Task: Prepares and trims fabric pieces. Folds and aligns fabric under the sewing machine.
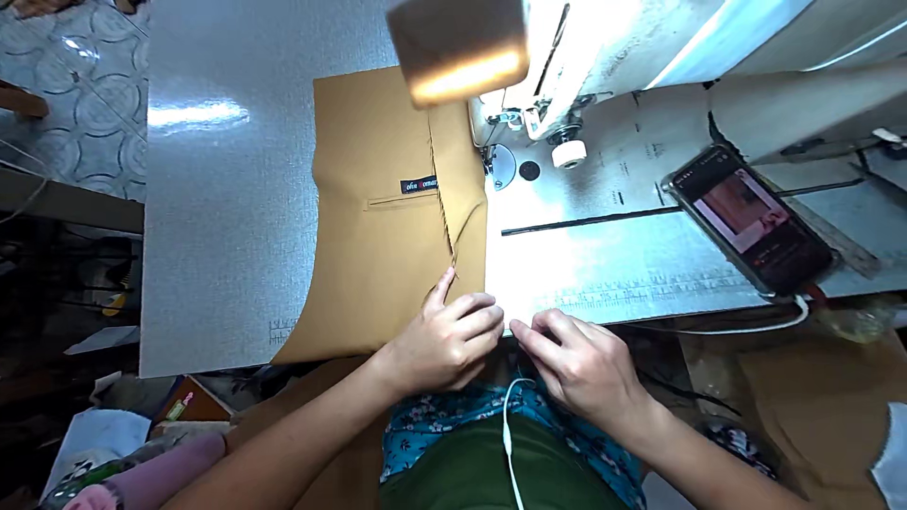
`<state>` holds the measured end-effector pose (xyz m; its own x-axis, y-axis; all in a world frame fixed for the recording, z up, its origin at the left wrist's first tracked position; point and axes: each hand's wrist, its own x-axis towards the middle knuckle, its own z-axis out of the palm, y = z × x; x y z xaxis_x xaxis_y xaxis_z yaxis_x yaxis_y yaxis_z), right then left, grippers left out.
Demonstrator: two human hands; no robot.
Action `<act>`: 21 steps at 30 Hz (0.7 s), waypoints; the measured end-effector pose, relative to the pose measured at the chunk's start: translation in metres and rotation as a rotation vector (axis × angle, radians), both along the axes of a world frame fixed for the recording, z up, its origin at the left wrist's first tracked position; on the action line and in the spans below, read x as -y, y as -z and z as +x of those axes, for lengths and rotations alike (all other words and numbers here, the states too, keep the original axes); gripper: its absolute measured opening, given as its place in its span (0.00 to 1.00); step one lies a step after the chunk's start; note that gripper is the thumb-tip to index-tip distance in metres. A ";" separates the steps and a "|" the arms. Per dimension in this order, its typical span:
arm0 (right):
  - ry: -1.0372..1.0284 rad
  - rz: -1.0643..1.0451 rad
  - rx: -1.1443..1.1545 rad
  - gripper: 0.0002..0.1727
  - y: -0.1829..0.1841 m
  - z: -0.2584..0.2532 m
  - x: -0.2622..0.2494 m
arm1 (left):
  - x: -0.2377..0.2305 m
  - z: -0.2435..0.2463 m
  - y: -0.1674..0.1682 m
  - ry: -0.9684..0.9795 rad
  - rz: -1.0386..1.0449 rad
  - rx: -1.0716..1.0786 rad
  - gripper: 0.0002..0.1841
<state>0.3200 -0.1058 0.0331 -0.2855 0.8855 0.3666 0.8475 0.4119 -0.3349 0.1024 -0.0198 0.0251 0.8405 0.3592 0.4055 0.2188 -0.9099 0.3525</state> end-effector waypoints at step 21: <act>-0.135 0.032 0.094 0.12 -0.011 0.021 -0.109 | -0.109 0.007 0.000 0.084 -0.051 -0.001 0.20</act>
